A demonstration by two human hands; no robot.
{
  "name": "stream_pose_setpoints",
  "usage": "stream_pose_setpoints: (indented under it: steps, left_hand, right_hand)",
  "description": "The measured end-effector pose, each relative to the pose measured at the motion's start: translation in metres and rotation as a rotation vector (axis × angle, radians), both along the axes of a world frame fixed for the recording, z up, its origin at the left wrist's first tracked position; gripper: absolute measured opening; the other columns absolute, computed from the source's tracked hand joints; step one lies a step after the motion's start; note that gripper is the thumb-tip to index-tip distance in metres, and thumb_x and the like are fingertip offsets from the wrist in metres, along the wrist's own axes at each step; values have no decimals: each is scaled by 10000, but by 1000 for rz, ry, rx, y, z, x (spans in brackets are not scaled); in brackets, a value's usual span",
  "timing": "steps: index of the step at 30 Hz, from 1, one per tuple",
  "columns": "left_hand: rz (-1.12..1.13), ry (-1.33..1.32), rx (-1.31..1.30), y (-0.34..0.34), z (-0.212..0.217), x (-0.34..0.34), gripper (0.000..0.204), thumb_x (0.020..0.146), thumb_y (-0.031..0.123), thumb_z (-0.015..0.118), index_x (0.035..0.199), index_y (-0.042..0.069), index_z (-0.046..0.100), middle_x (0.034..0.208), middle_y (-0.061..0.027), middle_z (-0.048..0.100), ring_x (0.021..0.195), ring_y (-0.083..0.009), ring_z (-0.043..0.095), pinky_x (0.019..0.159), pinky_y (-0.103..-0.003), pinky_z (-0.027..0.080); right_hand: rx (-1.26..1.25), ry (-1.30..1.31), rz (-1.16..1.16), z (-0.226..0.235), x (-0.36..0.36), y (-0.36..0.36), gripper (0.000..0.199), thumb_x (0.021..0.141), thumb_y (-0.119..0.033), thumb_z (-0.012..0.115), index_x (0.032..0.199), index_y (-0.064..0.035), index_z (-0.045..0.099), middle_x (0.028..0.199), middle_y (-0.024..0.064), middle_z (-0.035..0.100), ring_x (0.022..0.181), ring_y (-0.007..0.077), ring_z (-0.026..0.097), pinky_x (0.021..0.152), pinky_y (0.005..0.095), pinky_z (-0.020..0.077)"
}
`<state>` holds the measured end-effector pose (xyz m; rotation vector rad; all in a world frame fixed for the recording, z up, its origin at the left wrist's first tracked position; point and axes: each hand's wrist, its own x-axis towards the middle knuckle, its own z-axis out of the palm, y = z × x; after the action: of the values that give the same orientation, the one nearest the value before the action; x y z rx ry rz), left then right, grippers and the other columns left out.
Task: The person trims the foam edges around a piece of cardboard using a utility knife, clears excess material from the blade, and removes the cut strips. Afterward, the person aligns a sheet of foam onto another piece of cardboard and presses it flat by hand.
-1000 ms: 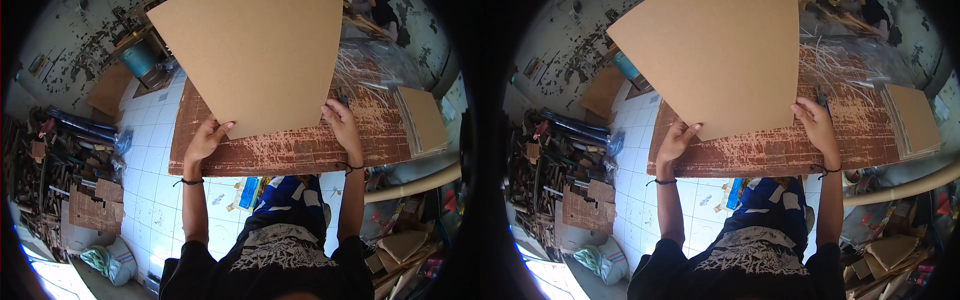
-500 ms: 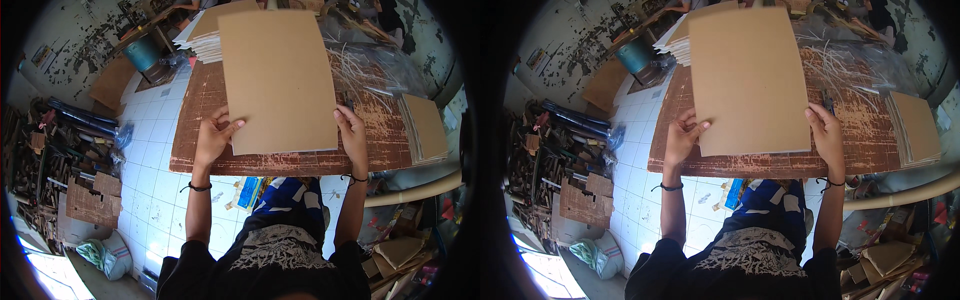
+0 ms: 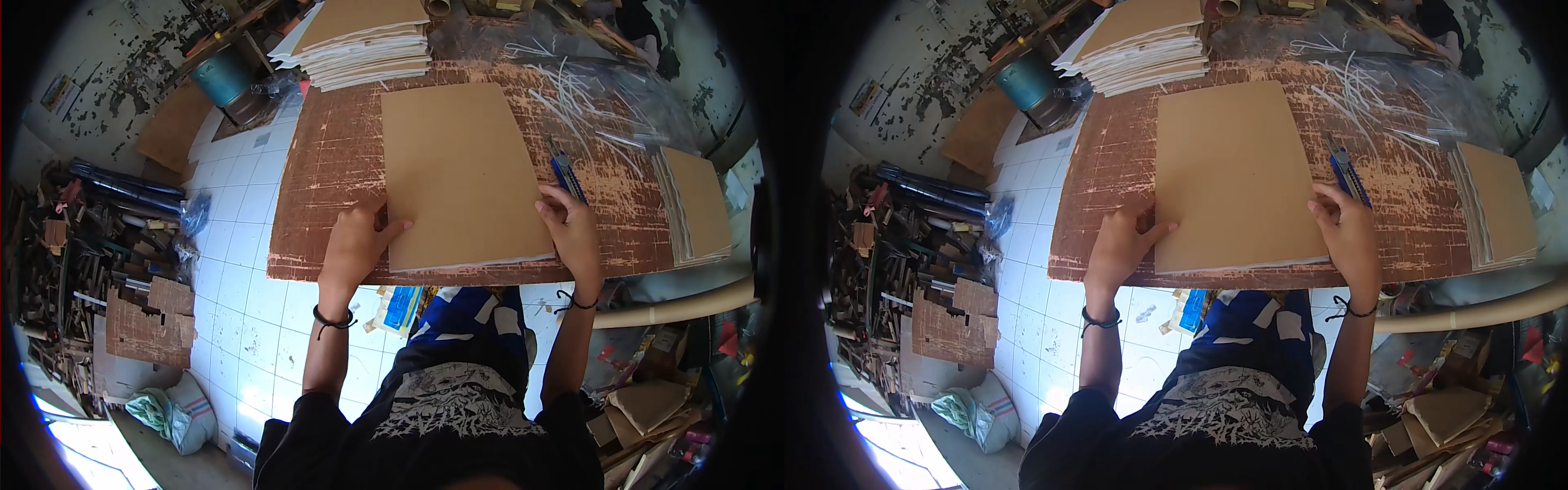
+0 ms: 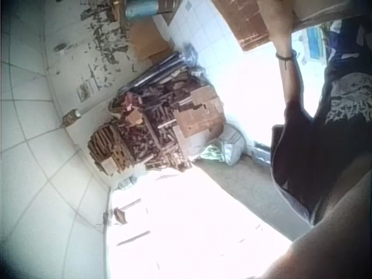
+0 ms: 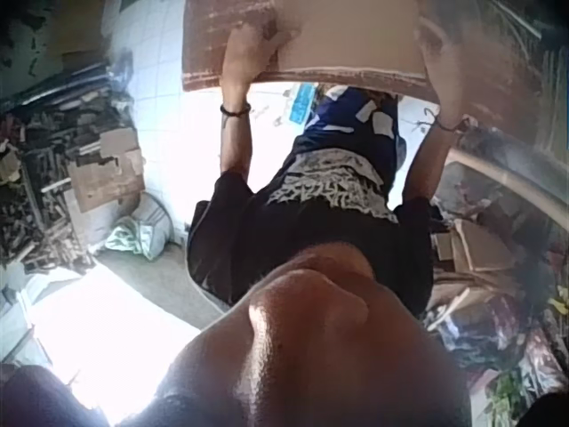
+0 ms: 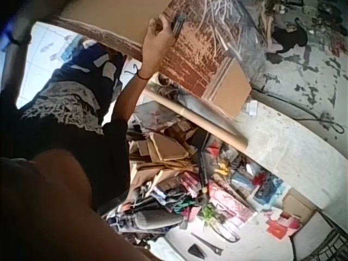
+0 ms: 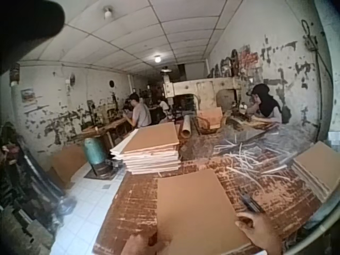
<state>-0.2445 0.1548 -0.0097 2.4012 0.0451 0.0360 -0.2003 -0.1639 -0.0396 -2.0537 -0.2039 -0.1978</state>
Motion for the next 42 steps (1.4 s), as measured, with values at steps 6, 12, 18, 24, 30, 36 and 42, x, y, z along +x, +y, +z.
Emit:
stream_pose_setpoints:
  steps: [6,12,18,24,30,36,42]
  left_hand:
    - [-54,-157,131,1,-2,9,366,813,178,755,1154,69,679,1225,-180,602,1081,-355,622,885,-442,519]
    - [-547,-319,267,8,-13,35,368,857,110,694,1222,81,655,1356,-136,542,1251,-320,516,1069,-439,415]
    - [-603,-233,514,-4,10,57,375,869,163,678,1236,96,645,1220,-135,588,1198,-324,534,1078,-434,388]
    - [-614,-450,466,-14,-34,143,448,956,294,579,1381,155,542,1355,-182,497,1299,-353,451,1133,-462,316]
    - [-578,-359,501,-29,-44,210,553,1016,513,365,1514,273,386,1627,-158,186,1505,-356,148,1225,-491,102]
    - [-456,-320,566,-41,-42,208,613,980,595,382,1532,336,335,1635,-162,150,1507,-380,115,1224,-503,71]
    - [-428,-288,517,-44,-39,209,650,948,631,409,1528,343,346,1623,-225,132,1502,-417,96,1222,-499,65]
  right_hand:
    - [-343,-287,108,17,-8,13,281,883,-151,692,1154,-75,698,1347,156,556,1256,348,501,1059,448,381]
    - [-697,-411,244,-18,9,33,413,1018,-361,473,1368,-168,576,1514,174,408,1421,363,342,1169,507,264]
    - [-730,-418,260,-21,8,35,443,1032,-374,430,1410,-167,529,1536,184,369,1444,360,305,1179,547,215]
    - [-783,-356,276,-14,5,33,460,1026,-375,417,1424,-162,512,1543,196,348,1450,367,288,1197,523,186]
    - [-776,-304,294,-10,4,37,467,1018,-367,434,1430,-158,503,1557,185,325,1464,360,258,1210,514,162]
    - [-802,-283,282,-6,5,37,469,1000,-346,476,1429,-159,502,1559,189,321,1461,362,263,1211,517,158]
    - [-782,-295,276,-9,4,37,465,1002,-348,474,1424,-156,511,1558,195,322,1460,371,262,1206,523,164]
